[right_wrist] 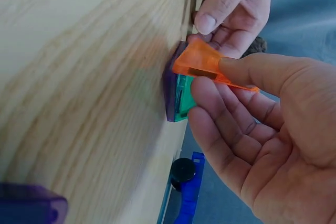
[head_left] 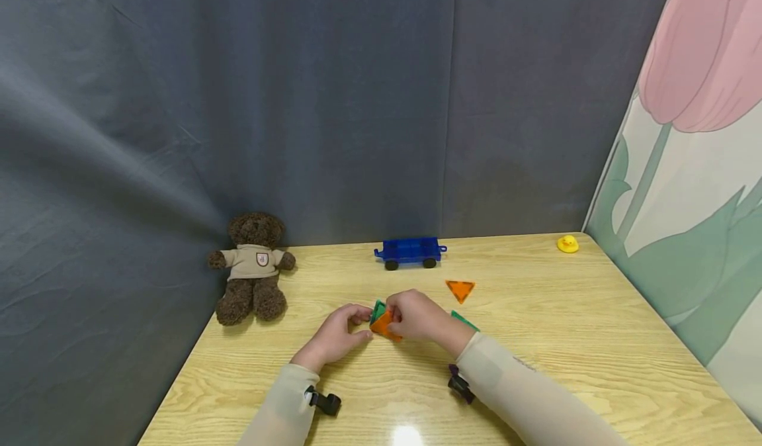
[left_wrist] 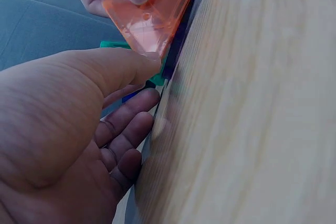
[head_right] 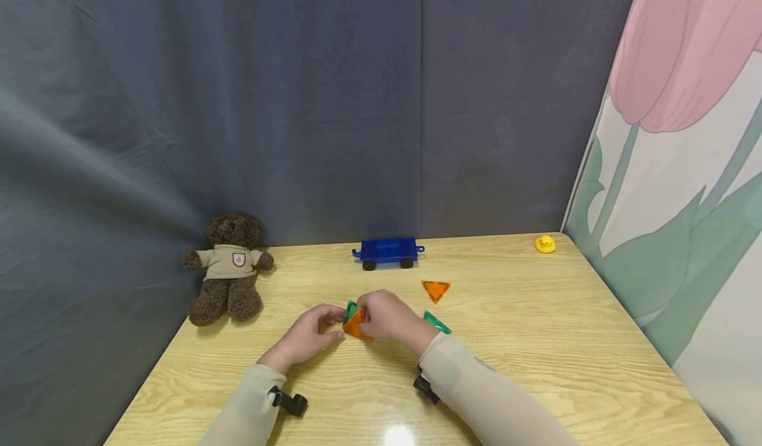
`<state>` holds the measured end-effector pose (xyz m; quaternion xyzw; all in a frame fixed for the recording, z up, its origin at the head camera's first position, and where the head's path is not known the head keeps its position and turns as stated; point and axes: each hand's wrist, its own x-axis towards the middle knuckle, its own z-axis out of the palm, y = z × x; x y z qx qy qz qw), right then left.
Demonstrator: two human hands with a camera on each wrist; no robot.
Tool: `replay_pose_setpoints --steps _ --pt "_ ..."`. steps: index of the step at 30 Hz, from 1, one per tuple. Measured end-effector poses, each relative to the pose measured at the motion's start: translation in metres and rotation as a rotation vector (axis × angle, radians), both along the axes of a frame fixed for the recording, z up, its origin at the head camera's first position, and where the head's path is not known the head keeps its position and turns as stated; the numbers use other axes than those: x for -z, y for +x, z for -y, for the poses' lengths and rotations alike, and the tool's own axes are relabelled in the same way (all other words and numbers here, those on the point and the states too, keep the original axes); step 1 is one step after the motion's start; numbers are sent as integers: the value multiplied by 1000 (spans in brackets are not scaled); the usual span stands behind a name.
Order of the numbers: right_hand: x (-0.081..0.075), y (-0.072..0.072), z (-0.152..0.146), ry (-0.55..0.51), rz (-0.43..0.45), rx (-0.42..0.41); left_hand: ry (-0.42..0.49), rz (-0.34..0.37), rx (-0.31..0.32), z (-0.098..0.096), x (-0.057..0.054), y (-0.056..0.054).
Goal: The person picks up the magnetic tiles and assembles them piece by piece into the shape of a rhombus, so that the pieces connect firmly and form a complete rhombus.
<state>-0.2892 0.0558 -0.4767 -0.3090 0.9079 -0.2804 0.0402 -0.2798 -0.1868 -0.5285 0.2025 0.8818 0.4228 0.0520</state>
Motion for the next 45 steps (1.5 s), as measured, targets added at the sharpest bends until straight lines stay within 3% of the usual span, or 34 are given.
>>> replay_pose_setpoints --steps 17,29,45 --pt "-4 5 2 -6 14 22 39 -5 11 -3 -2 1" --pt "-2 1 3 -33 30 26 30 -27 -27 -3 -1 0" --pt "5 -2 4 -127 206 40 45 -27 -37 -1 2 0"
